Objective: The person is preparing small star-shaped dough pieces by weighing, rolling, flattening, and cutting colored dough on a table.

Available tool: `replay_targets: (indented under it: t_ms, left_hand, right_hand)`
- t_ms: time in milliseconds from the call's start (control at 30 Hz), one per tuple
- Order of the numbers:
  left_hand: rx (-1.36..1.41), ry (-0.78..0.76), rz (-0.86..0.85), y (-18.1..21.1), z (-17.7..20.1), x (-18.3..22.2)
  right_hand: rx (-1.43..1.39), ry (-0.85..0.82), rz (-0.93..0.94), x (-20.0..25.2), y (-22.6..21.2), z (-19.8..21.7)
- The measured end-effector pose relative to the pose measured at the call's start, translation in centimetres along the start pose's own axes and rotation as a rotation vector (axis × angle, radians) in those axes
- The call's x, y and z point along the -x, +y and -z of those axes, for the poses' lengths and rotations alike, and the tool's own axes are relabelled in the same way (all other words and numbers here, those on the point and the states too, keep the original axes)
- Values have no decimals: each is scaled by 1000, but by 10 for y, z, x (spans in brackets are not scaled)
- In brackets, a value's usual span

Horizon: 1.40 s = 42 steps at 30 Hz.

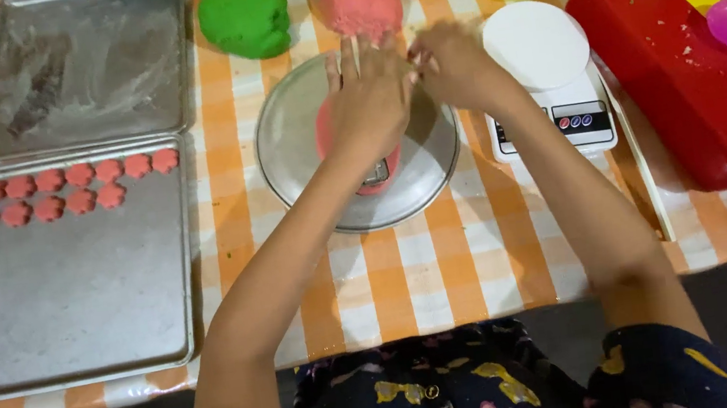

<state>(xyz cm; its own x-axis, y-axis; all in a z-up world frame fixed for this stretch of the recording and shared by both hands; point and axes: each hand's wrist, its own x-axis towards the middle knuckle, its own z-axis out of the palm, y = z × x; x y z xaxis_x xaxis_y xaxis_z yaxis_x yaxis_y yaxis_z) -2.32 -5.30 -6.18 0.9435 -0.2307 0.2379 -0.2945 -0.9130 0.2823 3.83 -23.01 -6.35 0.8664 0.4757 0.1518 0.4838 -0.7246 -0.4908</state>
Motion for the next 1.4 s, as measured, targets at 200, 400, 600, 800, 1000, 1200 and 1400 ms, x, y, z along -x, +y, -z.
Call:
replay_targets:
  t_ms: [200, 400, 600, 800, 1000, 1200, 1400]
  left_hand:
    - [-176, -83, -55, 5, 3, 0]
    - [-199, 11, -101, 6, 9, 5]
    - [-129, 29, -112, 4, -2, 3]
    - [-87, 81, -167, -3, -15, 0]
    - [-18, 42, -153, -4, -12, -1]
    - [-23, 97, -167, -6, -15, 1]
    - [83, 178, -177, -9, -24, -3]
  right_hand:
    - [-26, -498, -106, 48, -77, 12]
    - [-120, -443, 40, 45, -63, -6]
    - [-141, -339, 81, 52, -73, -10]
    - [-117, -259, 125, 52, -69, -17]
    - [161, -39, 417, 37, -15, -51]
    - [82, 44, 281, 23, 6, -39]
    - [104, -122, -90, -10, -17, -2]
